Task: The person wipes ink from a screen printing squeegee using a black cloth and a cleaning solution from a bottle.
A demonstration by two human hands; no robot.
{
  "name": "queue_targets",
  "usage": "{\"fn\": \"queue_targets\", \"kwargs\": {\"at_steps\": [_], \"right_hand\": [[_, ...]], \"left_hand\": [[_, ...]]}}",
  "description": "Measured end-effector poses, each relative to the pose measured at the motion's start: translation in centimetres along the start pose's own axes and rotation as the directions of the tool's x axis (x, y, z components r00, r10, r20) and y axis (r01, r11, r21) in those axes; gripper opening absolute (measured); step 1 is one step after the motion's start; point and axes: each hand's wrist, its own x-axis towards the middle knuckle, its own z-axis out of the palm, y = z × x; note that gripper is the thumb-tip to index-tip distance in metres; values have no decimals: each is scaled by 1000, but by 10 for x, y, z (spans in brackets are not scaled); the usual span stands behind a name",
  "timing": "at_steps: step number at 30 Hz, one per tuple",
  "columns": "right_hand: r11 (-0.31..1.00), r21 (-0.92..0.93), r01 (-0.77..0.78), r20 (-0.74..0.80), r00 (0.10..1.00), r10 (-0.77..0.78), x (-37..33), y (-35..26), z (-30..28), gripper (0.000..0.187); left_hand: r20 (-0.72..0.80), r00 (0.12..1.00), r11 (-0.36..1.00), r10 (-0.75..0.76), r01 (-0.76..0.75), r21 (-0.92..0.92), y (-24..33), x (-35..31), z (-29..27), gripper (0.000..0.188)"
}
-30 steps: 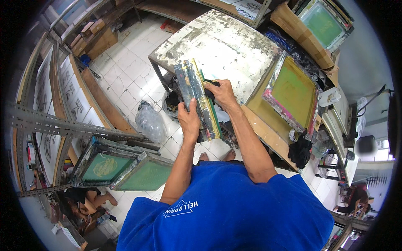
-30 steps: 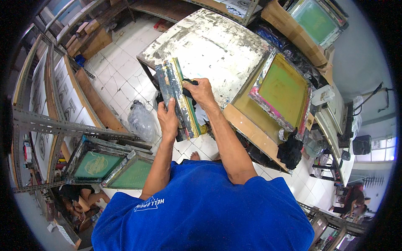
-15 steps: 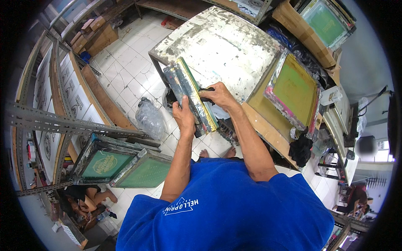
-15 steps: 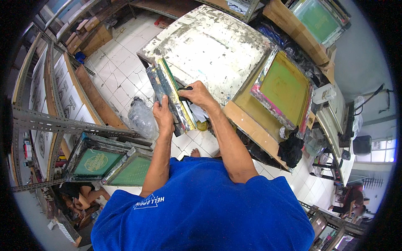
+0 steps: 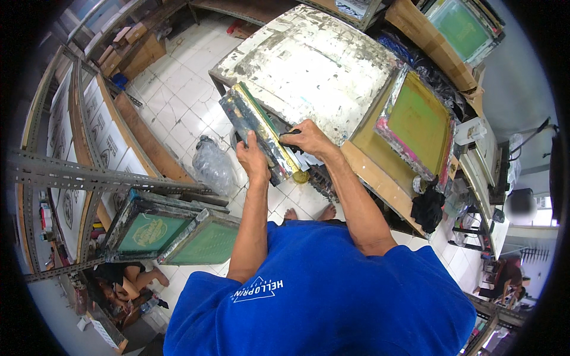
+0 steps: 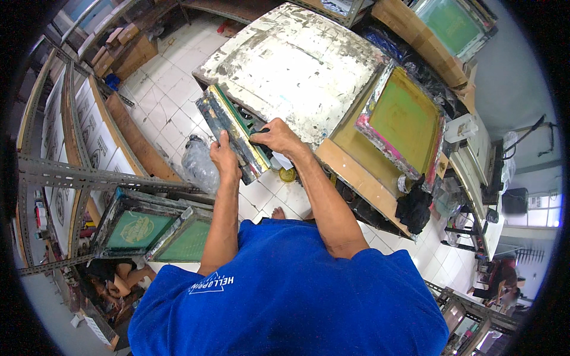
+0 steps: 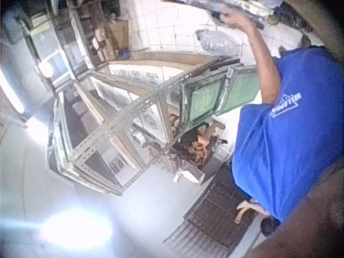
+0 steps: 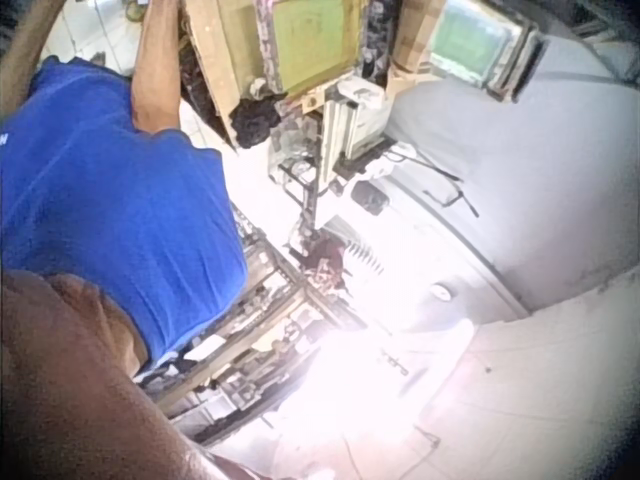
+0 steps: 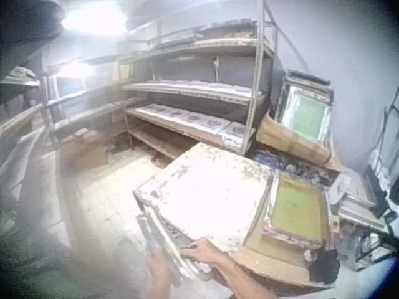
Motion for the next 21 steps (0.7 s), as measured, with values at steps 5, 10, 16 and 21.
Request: {"fn": "queue_targets", "kwargs": {"at_steps": [5, 10, 16, 21], "right_hand": [[993, -108, -52, 31, 998, 56, 5, 12, 3, 23], [989, -138, -58, 71, 995, 68, 3, 8, 7, 25], [976, -210, -52, 108, 991, 76, 10, 30, 8, 31], [979, -199, -33, 134, 989, 61, 7, 33, 7, 31]], "left_hand": [[-34, 999, 999, -22, 21, -24, -11, 16, -10, 34], [-76, 996, 998, -42, 39, -41, -21, 28, -19, 34], [-100, 994, 996, -54, 46, -79, -24, 31, -27, 35], [-115, 991, 995, -61, 51, -89, -13, 27, -24, 38]]}}
